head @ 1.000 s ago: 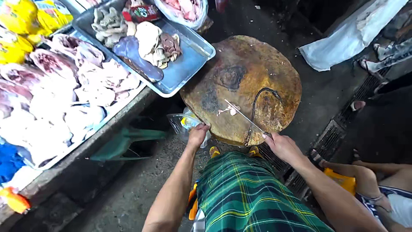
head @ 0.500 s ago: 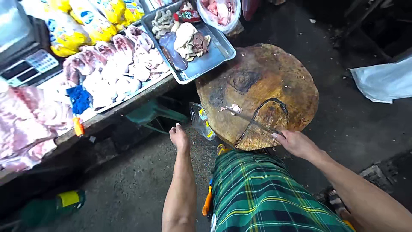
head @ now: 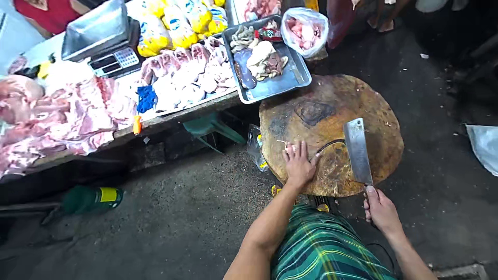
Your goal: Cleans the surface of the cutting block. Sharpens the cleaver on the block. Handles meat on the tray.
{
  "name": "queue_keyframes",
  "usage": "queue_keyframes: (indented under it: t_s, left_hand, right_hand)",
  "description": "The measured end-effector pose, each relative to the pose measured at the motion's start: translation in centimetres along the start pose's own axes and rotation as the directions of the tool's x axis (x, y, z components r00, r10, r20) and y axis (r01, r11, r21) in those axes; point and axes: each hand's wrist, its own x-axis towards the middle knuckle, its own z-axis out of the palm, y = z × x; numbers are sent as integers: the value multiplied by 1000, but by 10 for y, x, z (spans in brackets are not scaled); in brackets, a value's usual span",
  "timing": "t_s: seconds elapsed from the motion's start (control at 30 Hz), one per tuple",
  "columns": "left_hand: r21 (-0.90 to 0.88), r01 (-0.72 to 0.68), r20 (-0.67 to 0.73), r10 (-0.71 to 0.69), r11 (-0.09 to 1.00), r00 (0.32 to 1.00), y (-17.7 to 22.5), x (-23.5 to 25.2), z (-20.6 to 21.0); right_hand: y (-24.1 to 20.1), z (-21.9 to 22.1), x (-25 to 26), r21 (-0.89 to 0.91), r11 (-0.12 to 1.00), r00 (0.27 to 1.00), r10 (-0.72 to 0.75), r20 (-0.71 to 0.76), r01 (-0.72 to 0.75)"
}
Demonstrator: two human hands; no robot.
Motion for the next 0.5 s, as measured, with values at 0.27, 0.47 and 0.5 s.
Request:
queue_keyframes:
  t_s: [0.27,0.47,0.5]
  left_hand:
    - [-68,259,-16,-261,963,965,-114,117,-42]
    - [6,-279,91,277,960,956,-125,92,-22]
    - [-18,-183,71,184,983,980,-145,123,-28]
  right_hand:
    - [8,1,5,-236,968,996,-92,-21,85]
    - [-2,15,2,-213,977,994,-17,-104,-6]
    - [-5,18,0,-209,978,993,4,-121,-29]
